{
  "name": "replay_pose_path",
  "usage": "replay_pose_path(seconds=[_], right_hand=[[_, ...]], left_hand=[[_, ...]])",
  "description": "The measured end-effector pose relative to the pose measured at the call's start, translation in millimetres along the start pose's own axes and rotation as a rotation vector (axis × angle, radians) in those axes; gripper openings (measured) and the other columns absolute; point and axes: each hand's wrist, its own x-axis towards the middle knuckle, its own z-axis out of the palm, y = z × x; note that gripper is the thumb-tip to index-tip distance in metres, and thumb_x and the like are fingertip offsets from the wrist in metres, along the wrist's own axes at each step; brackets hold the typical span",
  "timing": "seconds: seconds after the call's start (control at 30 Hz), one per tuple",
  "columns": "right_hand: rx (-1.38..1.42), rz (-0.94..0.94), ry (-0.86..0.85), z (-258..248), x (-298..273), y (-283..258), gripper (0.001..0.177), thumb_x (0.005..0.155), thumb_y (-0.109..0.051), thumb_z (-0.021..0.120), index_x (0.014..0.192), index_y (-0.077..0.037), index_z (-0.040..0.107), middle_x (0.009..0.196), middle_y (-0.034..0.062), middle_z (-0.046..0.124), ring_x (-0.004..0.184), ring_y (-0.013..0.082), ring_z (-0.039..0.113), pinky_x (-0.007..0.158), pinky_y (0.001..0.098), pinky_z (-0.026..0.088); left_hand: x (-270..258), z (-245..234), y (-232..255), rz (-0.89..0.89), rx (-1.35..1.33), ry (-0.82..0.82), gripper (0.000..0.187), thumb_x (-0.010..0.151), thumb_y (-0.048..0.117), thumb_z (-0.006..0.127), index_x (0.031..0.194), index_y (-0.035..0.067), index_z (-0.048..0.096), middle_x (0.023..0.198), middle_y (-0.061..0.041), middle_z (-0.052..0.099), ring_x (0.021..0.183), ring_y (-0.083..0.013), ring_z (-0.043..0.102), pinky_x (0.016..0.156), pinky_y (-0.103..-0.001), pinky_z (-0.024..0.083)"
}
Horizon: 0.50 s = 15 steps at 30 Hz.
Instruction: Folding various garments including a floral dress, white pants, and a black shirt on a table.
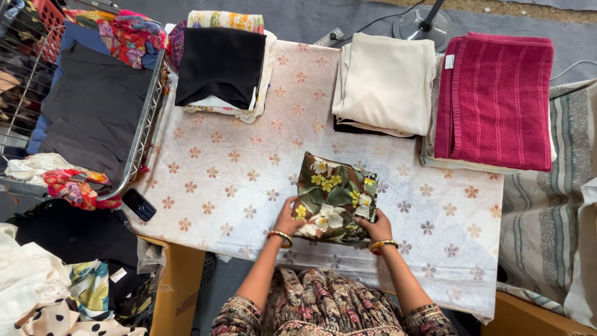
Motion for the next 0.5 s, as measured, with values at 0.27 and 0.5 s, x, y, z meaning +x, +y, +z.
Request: replay_pose_path(seconds=[0.27, 0.5], right_hand=[[0.222, 0.274, 0.085, 39.4, -26.9, 21.2, 0.069, 0.078, -0.013, 0.084, 0.135, -0.006, 0.046, 0.087, 0.0097, 0.065, 0.061, 0.0134, 0.061, 0.047, 0.0305, 0.053], [-0.365, -0.235, 0.36, 12.2, -21.5, -53.1, 0.074, 0.081, -0.039, 0.085, 0.138, -0.006, 0.051, 0.12, 0.0142, 0.065, 0.107, 0.025, 0.063, 0.092, 0.0409, 0.053]], left_hand=[[22.6, -40.3, -29.6, 0.079, 0.062, 0.269, 0.084, 0.072, 0.007, 0.088, 0.144, 0.017, 0.047, 0.109, -0.013, 0.071, 0.092, -0.0222, 0.071, 0.077, -0.032, 0.058], [-25.7, -0.7, -33.4, -0.028, -0.468, 0.728, 0.087, 0.075, 0.008, 0.086, 0.147, 0.016, 0.04, 0.107, -0.009, 0.062, 0.085, -0.0204, 0.062, 0.073, -0.033, 0.055]])
